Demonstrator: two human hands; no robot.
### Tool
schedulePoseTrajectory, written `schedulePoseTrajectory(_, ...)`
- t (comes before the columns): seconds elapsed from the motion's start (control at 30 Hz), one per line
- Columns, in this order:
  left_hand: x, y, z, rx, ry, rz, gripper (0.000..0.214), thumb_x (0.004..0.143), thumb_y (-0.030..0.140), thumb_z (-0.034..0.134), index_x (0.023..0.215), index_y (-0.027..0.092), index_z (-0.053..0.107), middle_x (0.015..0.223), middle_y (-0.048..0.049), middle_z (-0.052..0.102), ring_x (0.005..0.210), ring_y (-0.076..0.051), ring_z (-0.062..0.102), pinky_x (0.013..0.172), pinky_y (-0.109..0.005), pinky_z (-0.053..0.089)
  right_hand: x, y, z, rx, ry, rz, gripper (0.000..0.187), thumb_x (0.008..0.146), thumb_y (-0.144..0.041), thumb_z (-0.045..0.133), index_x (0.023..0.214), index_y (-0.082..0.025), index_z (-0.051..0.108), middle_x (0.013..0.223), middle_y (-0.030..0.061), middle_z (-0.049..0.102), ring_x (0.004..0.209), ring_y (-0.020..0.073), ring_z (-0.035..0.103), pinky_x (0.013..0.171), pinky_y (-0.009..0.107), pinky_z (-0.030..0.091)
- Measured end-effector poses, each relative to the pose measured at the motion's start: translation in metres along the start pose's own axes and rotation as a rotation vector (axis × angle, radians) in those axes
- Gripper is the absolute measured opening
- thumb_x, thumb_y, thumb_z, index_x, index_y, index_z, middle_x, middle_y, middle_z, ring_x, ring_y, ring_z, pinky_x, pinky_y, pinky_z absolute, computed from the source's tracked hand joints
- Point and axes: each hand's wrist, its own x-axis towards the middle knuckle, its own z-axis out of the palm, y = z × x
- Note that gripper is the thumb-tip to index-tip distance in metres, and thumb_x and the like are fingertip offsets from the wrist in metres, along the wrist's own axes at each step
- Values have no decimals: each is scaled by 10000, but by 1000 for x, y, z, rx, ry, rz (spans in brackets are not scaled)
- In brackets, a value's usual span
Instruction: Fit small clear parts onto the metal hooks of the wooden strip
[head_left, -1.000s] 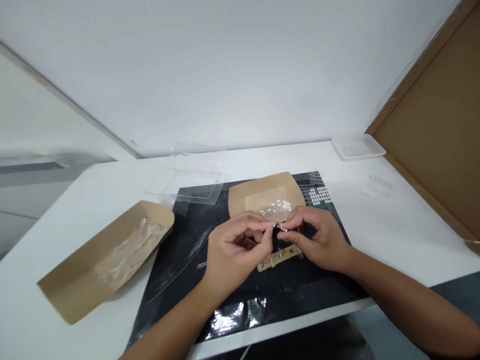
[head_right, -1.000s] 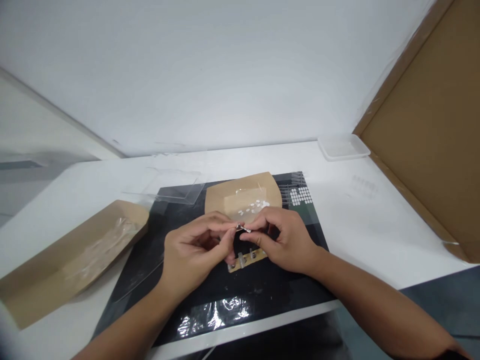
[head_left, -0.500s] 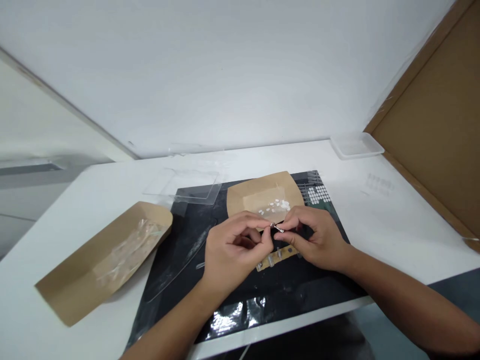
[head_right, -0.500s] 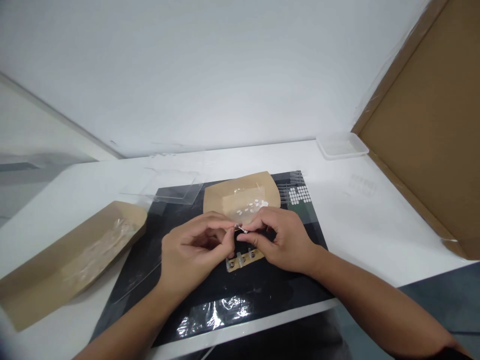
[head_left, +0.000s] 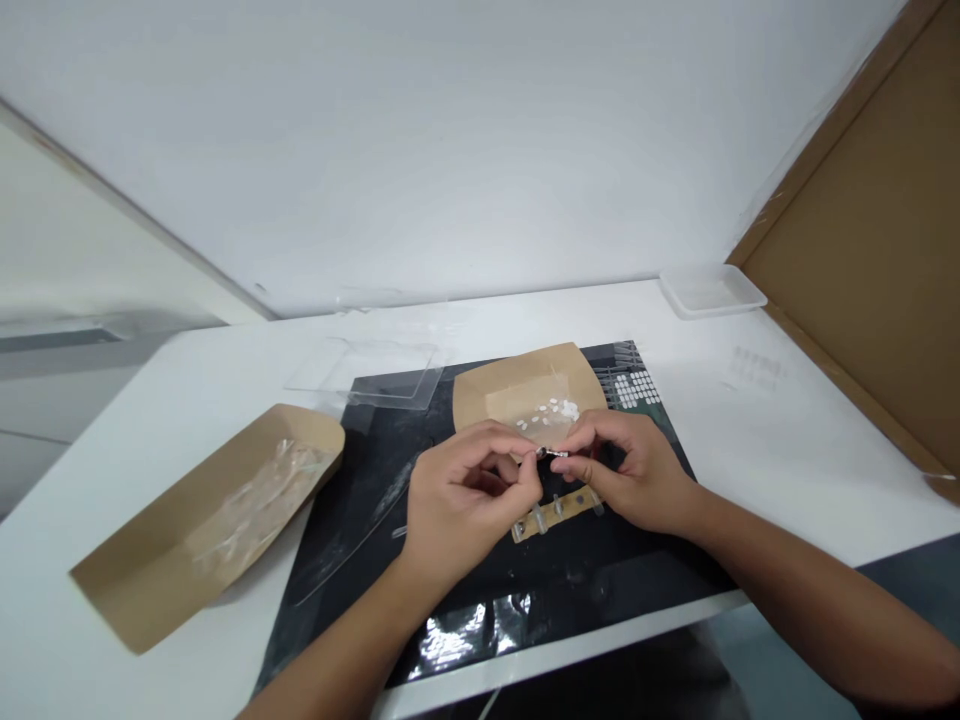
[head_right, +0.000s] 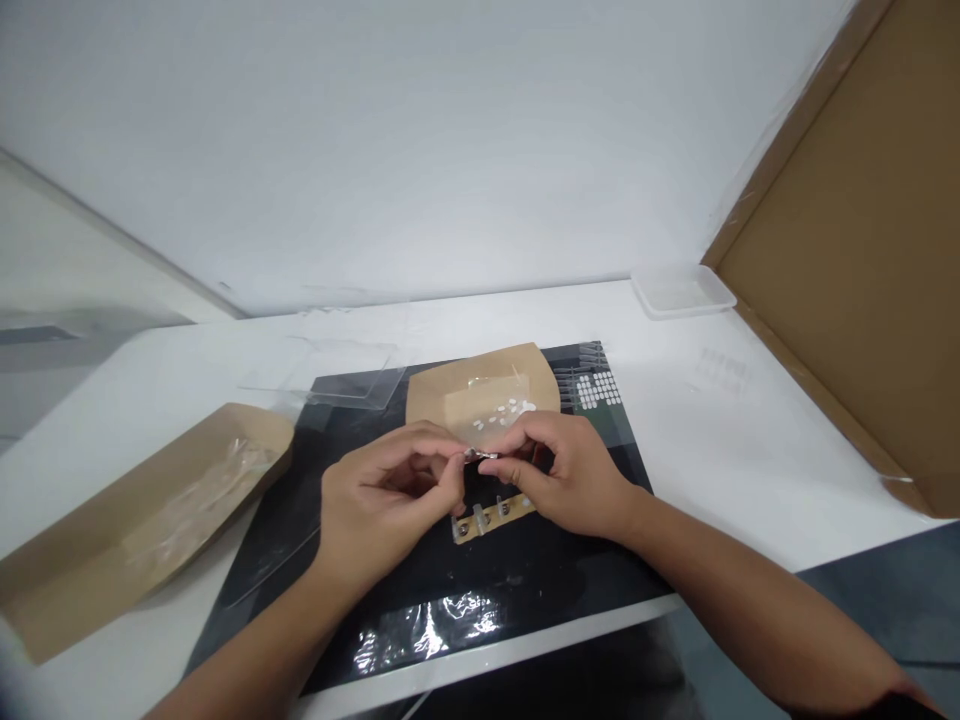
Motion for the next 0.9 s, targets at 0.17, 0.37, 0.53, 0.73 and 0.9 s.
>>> schedulePoseTrajectory(0.17,3,1,0,9,-41,-1,48,859,153,727,834,178,760,788,-17,710,504,-89,628,424,-188,499,4,3,-2,32,-32,60,106,970,-320,755,986,-230,809,794,-14,771,725,129,728,703,248,558)
schedulePoseTrajectory(0.37,5,1,0,-25,-88,-17,46,856,175,712,820,172,741,770,-15,701,486,-91,630,412,-185,504,7,8,-4,32,-70,76,156,1001,-277,698,1092,-274,825,850,-17,799,730,122,756,718,247,582)
schedulePoseTrajectory(0.53,5,-3,-2,-32,-124,-46,28,841,179,709,821,166,723,739,-8,685,487,-88,624,420,-179,502,8,11,-3,46,-87,46,160,1007,-264,687,1099,-265,817,918,-10,800,722,111,762,738,244,597)
schedulePoseTrajectory(0.73,7,0,-4,-33,-177,-39,24,839,166,701,817,161,708,743,-12,681,497,-75,612,410,-153,470,9,9,-6,11,-140,15,173,1031,-259,651,1110,-264,804,893,-8,768,730,113,738,740,253,601)
schedulePoseTrajectory(0.9,8,0,-5,-10,-188,3,24,838,162,695,817,170,701,772,-20,683,516,-71,603,415,-149,466,8,7,-9,2,-162,2,205,1040,-226,620,1127,-271,799,871,-13,751,725,112,726,750,260,601)
